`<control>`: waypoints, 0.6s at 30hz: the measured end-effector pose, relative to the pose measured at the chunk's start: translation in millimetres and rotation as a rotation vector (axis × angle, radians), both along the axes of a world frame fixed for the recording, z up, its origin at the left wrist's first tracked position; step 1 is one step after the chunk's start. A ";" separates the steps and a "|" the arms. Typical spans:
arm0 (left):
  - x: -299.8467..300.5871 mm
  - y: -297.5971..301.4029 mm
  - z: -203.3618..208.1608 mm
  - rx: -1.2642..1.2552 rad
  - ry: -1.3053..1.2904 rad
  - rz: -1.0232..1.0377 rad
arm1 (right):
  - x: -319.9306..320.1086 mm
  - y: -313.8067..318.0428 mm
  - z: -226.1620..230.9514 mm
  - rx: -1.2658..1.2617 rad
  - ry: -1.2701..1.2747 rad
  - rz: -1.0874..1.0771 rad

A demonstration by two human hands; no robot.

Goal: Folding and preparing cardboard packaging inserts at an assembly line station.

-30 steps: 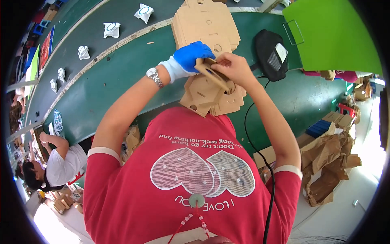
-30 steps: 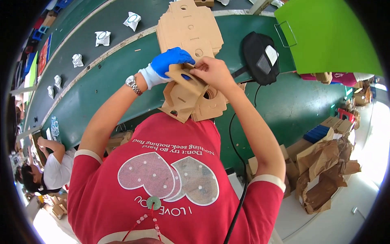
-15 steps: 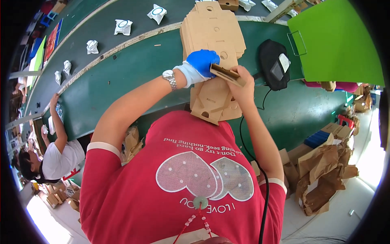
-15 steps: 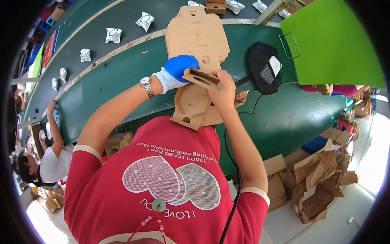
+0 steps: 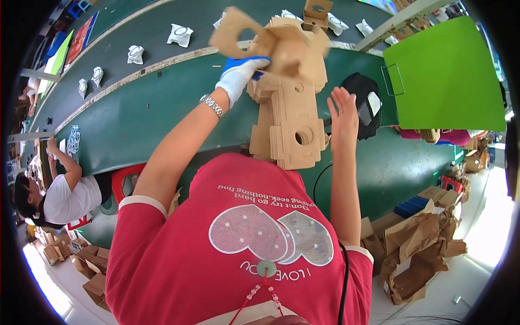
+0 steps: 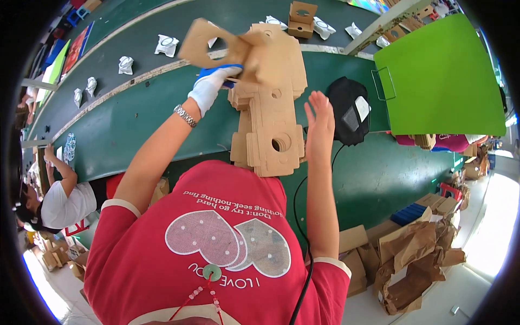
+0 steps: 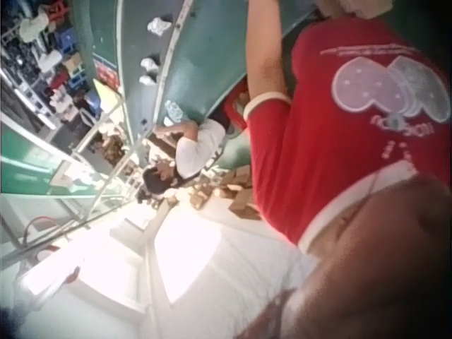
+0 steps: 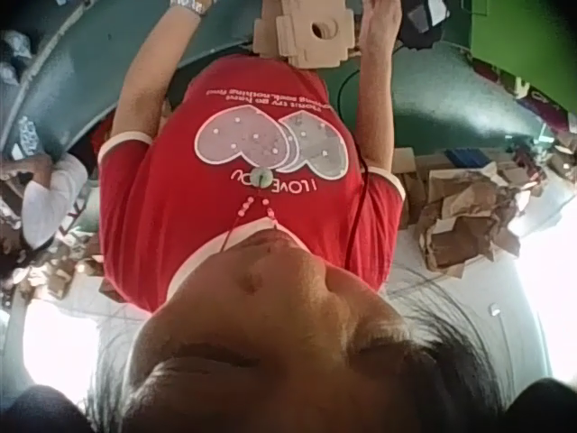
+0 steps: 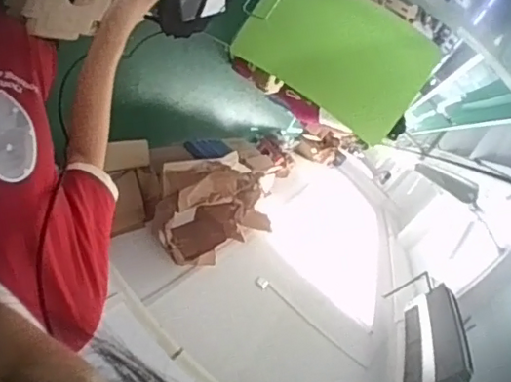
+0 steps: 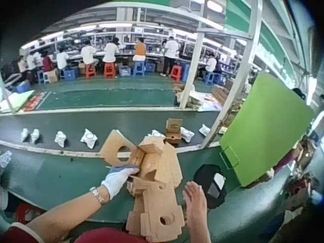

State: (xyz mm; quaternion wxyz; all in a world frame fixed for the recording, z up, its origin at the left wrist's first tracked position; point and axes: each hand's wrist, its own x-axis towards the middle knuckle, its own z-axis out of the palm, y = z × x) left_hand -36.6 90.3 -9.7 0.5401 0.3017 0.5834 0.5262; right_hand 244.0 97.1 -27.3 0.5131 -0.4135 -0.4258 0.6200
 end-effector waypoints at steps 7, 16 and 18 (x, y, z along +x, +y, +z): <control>56.4 -41.0 -0.4 0.107 -0.110 0.182 | -97.1 -66.0 50.2 0.156 -0.311 0.129; 15.7 -114.4 23.0 0.035 0.031 -0.632 | -29.6 -16.2 -0.4 0.476 -0.822 -0.195; -1.7 -114.8 4.2 0.113 0.017 -0.465 | -39.7 -32.2 39.8 0.056 -0.181 -0.057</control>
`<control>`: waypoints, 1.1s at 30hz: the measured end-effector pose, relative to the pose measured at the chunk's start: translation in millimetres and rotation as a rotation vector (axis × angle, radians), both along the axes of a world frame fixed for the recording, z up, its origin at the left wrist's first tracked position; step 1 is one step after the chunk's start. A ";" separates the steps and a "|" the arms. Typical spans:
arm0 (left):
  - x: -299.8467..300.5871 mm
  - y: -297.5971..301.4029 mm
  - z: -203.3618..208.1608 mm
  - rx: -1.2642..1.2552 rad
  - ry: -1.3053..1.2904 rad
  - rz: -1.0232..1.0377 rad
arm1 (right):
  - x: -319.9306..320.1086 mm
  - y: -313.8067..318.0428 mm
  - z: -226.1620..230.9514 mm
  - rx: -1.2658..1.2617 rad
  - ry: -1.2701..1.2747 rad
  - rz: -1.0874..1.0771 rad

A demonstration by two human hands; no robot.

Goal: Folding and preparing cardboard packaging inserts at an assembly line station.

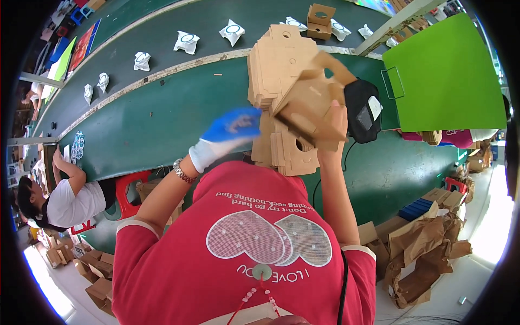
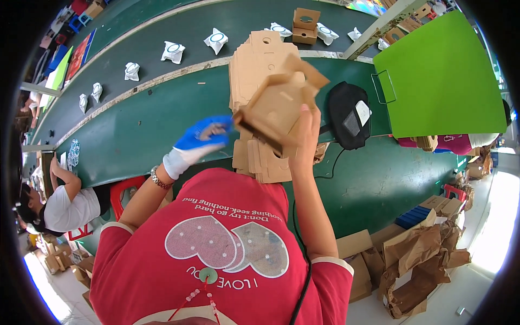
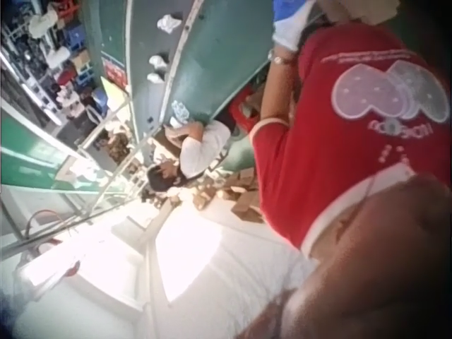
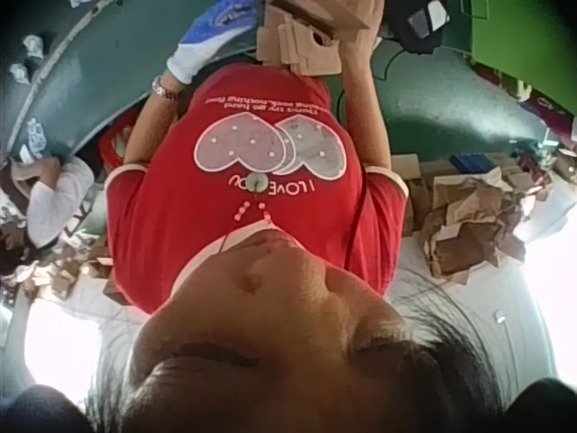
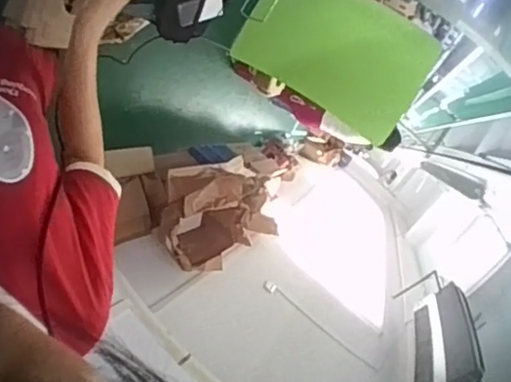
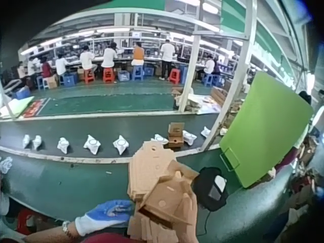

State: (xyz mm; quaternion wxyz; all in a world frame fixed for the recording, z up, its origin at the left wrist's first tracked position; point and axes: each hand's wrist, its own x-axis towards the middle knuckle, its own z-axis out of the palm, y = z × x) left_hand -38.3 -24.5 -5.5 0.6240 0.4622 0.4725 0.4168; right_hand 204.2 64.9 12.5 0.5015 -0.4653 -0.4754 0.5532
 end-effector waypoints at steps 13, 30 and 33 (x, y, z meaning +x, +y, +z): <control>35.5 -27.6 26.8 0.154 -0.179 0.282 | -9.9 -81.3 0.0 0.287 -0.420 0.379; 23.3 -31.0 25.2 0.273 -0.050 0.071 | -2.0 -72.7 -9.5 0.084 0.053 0.419; 20.0 -28.6 49.2 -0.325 -0.954 0.019 | -2.6 -66.6 5.0 -0.142 0.283 0.476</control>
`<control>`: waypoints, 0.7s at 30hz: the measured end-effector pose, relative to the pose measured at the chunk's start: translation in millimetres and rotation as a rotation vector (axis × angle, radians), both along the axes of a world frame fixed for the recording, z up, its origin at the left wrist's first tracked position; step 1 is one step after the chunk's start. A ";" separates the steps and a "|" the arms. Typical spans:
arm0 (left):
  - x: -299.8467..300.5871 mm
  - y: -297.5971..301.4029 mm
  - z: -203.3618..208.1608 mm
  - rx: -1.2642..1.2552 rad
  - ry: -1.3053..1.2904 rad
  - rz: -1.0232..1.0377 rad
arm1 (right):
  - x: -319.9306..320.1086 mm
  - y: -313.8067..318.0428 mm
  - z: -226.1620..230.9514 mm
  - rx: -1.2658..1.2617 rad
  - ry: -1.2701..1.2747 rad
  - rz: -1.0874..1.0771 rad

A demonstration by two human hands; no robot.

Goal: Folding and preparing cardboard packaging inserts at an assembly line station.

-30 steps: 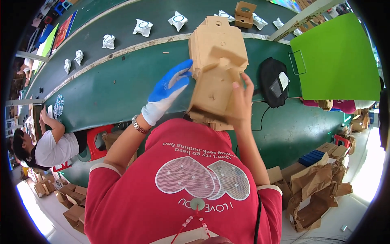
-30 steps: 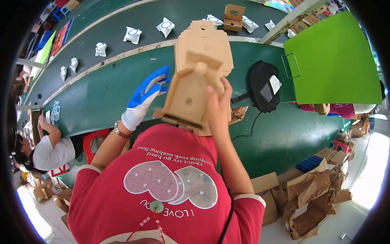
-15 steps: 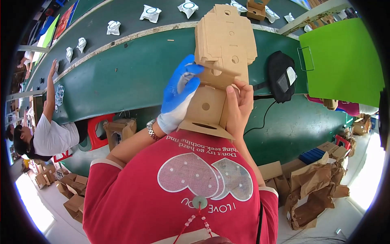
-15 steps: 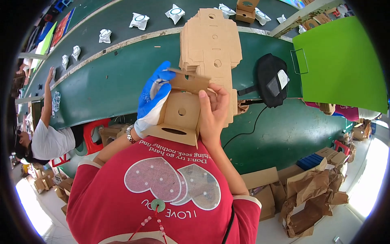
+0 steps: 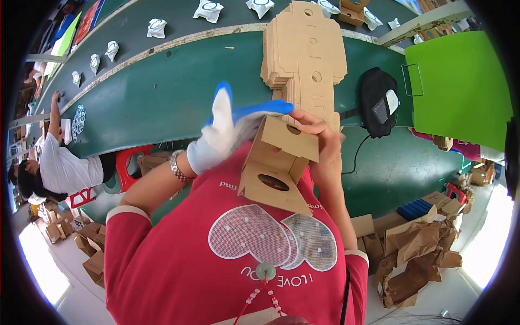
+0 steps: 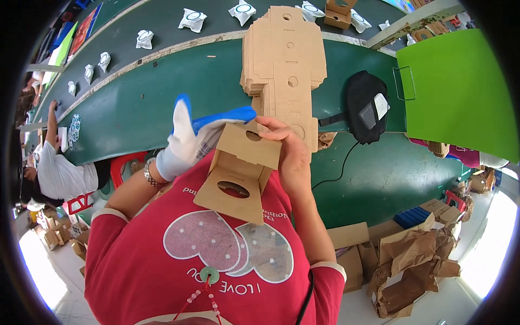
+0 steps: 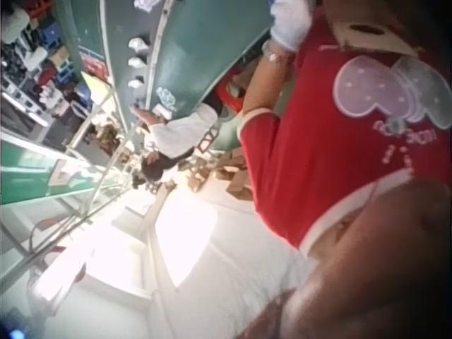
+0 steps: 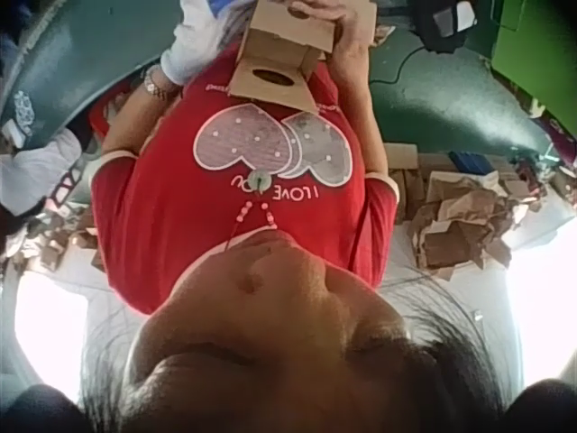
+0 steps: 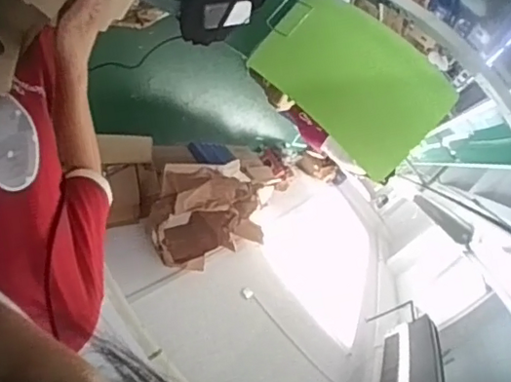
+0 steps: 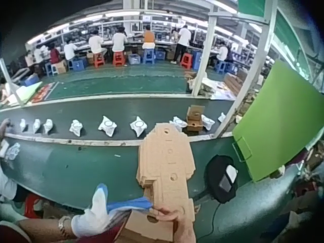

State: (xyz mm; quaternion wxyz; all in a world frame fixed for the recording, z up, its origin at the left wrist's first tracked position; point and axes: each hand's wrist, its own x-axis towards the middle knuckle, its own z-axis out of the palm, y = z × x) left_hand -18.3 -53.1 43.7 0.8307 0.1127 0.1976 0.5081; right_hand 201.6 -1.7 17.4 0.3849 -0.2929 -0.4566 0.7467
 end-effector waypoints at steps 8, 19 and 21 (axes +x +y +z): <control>12.3 8.2 -17.4 0.497 1.155 0.010 | -0.2 5.3 -2.9 0.057 -0.153 0.120; 8.4 58.9 13.7 1.084 1.944 -0.460 | -16.7 24.0 33.6 0.696 -0.848 0.181; 20.4 50.2 20.9 1.217 2.141 -0.459 | -22.3 25.8 39.3 0.747 -0.995 0.297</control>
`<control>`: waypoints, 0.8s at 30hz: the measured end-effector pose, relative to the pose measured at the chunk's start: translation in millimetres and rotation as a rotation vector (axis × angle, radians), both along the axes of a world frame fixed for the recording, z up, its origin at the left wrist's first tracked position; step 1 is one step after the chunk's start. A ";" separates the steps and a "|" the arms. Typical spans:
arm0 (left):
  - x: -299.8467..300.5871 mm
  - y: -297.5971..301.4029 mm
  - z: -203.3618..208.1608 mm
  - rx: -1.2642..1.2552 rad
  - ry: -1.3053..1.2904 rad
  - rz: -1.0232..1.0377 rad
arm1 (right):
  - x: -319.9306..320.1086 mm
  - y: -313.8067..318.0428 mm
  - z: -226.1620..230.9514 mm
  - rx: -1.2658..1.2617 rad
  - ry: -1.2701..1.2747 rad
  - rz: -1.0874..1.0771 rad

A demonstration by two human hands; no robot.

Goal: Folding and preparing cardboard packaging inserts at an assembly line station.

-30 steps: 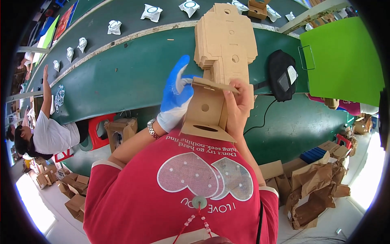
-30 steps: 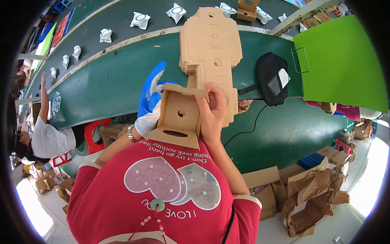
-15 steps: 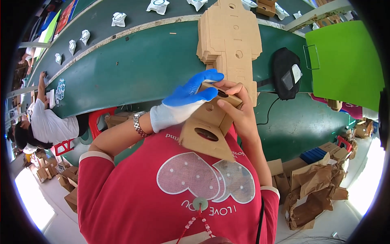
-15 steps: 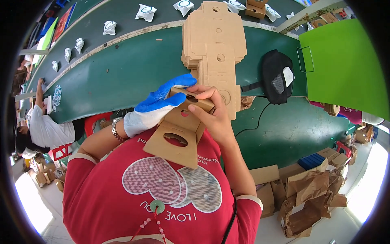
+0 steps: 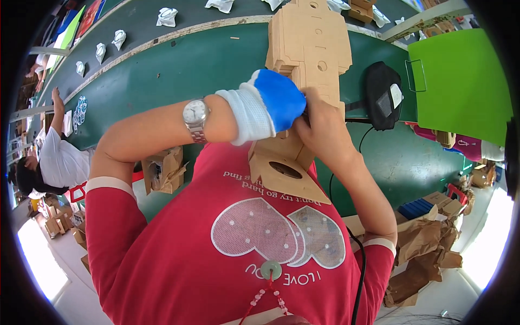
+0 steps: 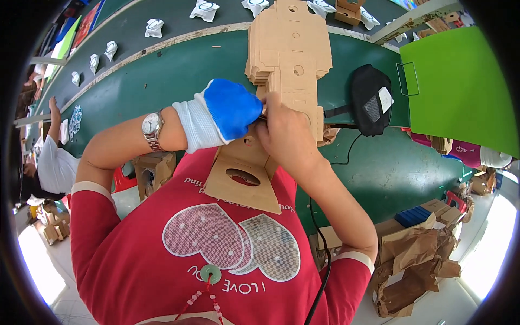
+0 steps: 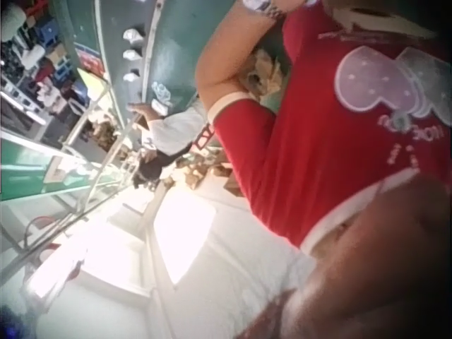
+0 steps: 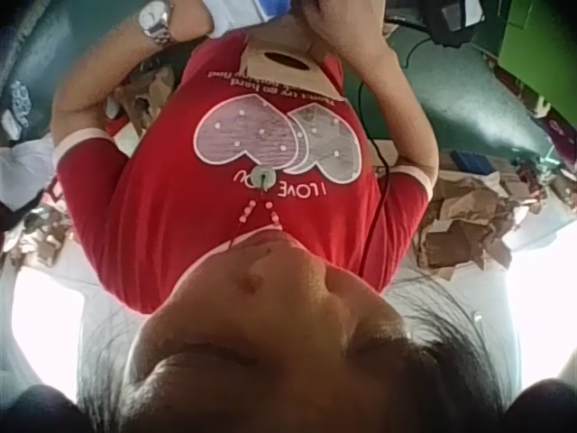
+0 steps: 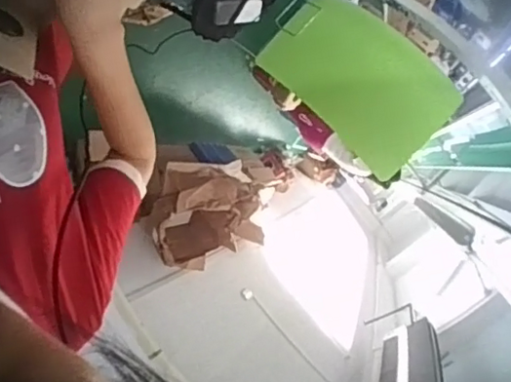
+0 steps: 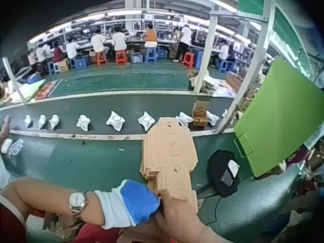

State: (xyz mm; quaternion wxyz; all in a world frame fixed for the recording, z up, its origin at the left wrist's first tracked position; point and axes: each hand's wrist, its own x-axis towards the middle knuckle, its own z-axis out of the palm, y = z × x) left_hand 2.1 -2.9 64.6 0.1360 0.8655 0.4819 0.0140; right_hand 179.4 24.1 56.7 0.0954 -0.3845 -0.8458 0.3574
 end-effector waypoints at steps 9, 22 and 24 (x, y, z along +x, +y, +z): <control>-72.4 33.8 -30.1 -0.460 -1.396 0.212 | 63.2 78.7 -94.0 0.081 -0.014 -0.020; -25.3 -14.7 -68.6 -0.378 -2.076 0.517 | -24.1 1.8 -21.5 -0.443 0.770 -0.263; -20.4 -15.7 -57.6 -0.380 -2.024 0.520 | -18.7 1.3 -29.2 -0.532 0.723 -0.284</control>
